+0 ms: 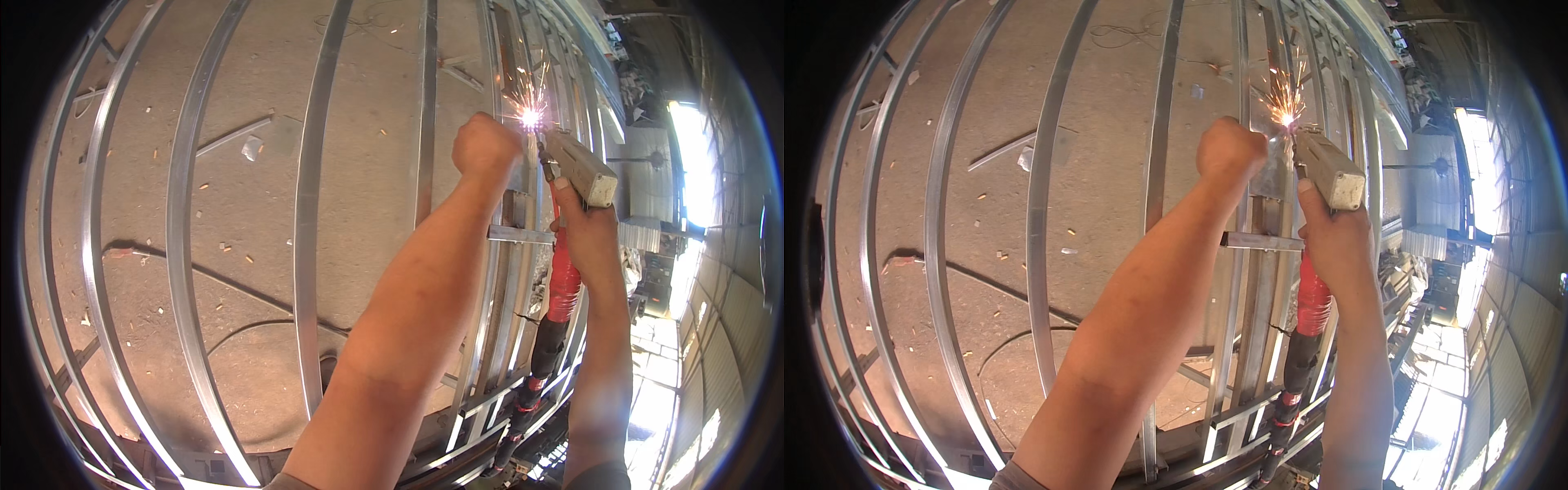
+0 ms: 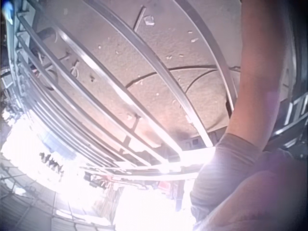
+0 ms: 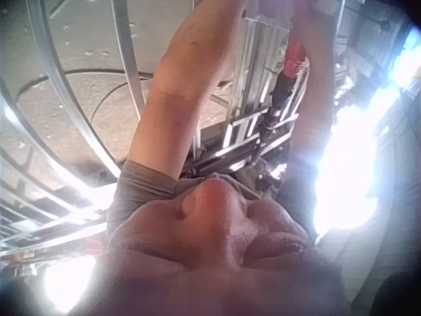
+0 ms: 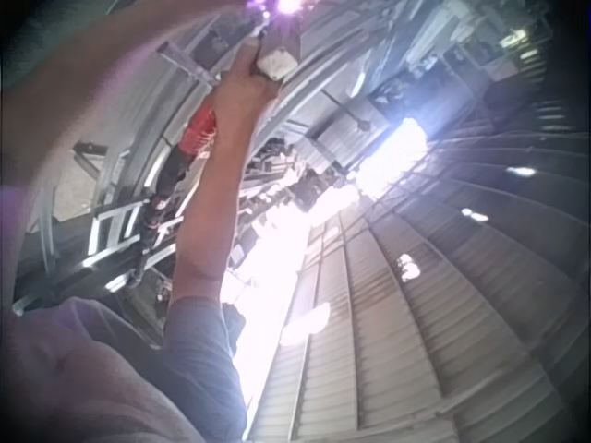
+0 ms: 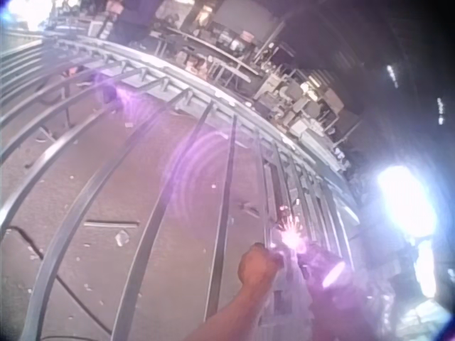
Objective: The person welds a metal frame structure using a handheld welding gun, repeatedly positioning metal pieces and applying welds at joints. The person adjusts the frame and repositions components between welds, working on a large curved metal assembly in a workshop.
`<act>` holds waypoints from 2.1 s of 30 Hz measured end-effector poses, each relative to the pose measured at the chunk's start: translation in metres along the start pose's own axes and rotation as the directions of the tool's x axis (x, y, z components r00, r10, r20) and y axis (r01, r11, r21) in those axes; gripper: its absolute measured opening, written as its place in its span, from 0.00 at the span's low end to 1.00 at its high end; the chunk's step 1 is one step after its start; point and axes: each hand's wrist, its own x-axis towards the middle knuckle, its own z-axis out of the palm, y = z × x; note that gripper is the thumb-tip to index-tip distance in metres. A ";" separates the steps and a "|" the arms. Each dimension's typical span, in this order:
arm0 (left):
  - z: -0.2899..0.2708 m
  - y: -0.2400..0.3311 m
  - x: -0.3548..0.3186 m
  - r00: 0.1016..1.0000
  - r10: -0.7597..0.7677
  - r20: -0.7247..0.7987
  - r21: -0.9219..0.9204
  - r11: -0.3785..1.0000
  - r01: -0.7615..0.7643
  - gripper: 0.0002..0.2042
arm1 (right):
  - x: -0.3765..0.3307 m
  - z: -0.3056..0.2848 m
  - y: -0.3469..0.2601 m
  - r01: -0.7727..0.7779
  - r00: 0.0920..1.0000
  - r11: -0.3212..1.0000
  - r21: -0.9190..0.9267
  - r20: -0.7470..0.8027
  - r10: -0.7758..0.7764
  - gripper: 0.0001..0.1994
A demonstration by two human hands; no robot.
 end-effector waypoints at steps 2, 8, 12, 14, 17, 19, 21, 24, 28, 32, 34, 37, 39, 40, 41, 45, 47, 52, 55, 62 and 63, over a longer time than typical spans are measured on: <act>0.001 -0.001 -0.001 1.000 0.001 0.008 -0.013 1.000 -0.001 0.15 | -0.009 -0.004 -0.008 -0.028 0.998 0.998 0.049 -0.048 0.030 0.30; 0.007 -0.001 0.000 0.996 0.030 -0.078 0.034 0.999 -0.028 0.12 | -0.073 -0.041 -0.020 -0.020 0.991 0.998 0.065 -0.130 0.028 0.28; 0.006 -0.001 0.001 0.997 0.044 -0.064 0.022 0.999 -0.043 0.11 | -0.101 -0.047 -0.011 -0.121 0.991 0.987 0.103 -0.037 0.125 0.26; 0.005 -0.001 0.001 1.000 0.017 -0.020 -0.003 1.000 -0.017 0.12 | -0.107 -0.044 -0.004 -0.129 0.991 0.986 0.101 -0.025 0.133 0.25; 0.005 -0.001 0.001 0.997 0.033 -0.074 0.017 0.999 -0.031 0.11 | -0.110 -0.040 0.008 -0.177 0.984 0.980 0.087 0.002 0.178 0.24; 0.006 -0.001 0.002 0.998 0.022 -0.058 0.019 1.000 -0.021 0.11 | -0.110 -0.037 0.015 -0.187 0.982 0.979 0.085 0.012 0.187 0.24; 0.005 -0.002 0.004 0.999 0.015 -0.034 0.010 1.000 -0.015 0.12 | -0.109 -0.035 0.022 -0.175 0.985 0.981 0.086 0.014 0.175 0.24; 0.005 -0.002 0.008 1.000 0.010 0.002 -0.012 1.000 -0.010 0.13 | -0.109 -0.032 0.027 -0.121 0.993 0.991 0.062 0.015 0.121 0.23; 0.006 -0.003 0.011 0.999 -0.007 0.034 -0.041 0.999 0.008 0.13 | -0.110 -0.031 0.026 -0.163 0.986 0.987 -0.005 0.026 0.163 0.23; 0.007 -0.005 0.011 0.999 -0.029 0.035 -0.103 0.994 0.032 0.14 | -0.110 -0.028 0.022 -0.211 0.976 0.972 -0.098 0.035 0.215 0.23; 0.008 -0.005 0.011 1.000 -0.009 0.025 -0.099 0.995 0.011 0.15 | -0.110 -0.028 0.020 -0.179 0.981 0.979 -0.102 0.052 0.185 0.23; 0.009 -0.007 0.012 0.999 0.006 0.043 -0.091 0.996 -0.002 0.15 | -0.110 -0.028 0.019 -0.163 0.984 0.979 -0.123 0.057 0.171 0.22; 0.010 -0.008 0.013 0.999 0.007 0.040 -0.090 0.996 -0.003 0.16 | -0.110 -0.029 0.019 -0.151 0.985 0.979 -0.137 0.063 0.161 0.22; 0.011 -0.008 0.014 1.000 0.006 0.030 -0.086 0.996 -0.003 0.16 | -0.110 -0.029 0.018 -0.148 0.985 0.979 -0.143 0.069 0.159 0.22; 0.012 -0.008 0.014 1.000 0.005 0.020 -0.083 0.997 -0.004 0.16 | -0.110 -0.030 0.018 -0.145 0.985 0.978 -0.149 0.075 0.158 0.22; 0.012 -0.008 0.014 1.000 0.006 0.029 -0.113 0.994 -0.003 0.16 | -0.110 -0.031 0.016 -0.133 0.985 0.973 -0.189 0.080 0.150 0.22; 0.011 -0.008 0.014 1.000 0.007 0.027 -0.103 0.995 -0.004 0.16 | -0.111 -0.032 0.015 -0.185 0.975 0.962 -0.201 0.084 0.205 0.22; 0.007 -0.006 0.012 0.998 -0.006 0.067 -0.101 0.995 0.012 0.16 | -0.112 -0.033 0.012 -0.123 0.985 0.970 -0.211 0.094 0.145 0.22; 0.007 -0.005 0.010 0.998 -0.009 0.058 -0.095 0.995 0.014 0.15 | -0.113 -0.033 0.011 -0.105 0.988 0.974 -0.199 0.090 0.125 0.22; 0.012 -0.008 0.014 0.999 -0.006 0.046 -0.108 0.994 0.011 0.14 | -0.116 -0.035 0.011 -0.136 0.984 0.969 -0.205 0.082 0.155 0.23; 0.013 -0.009 0.015 1.000 -0.005 0.031 -0.110 0.994 0.008 0.15 | -0.116 -0.036 0.010 -0.133 0.984 0.969 -0.206 0.093 0.155 0.23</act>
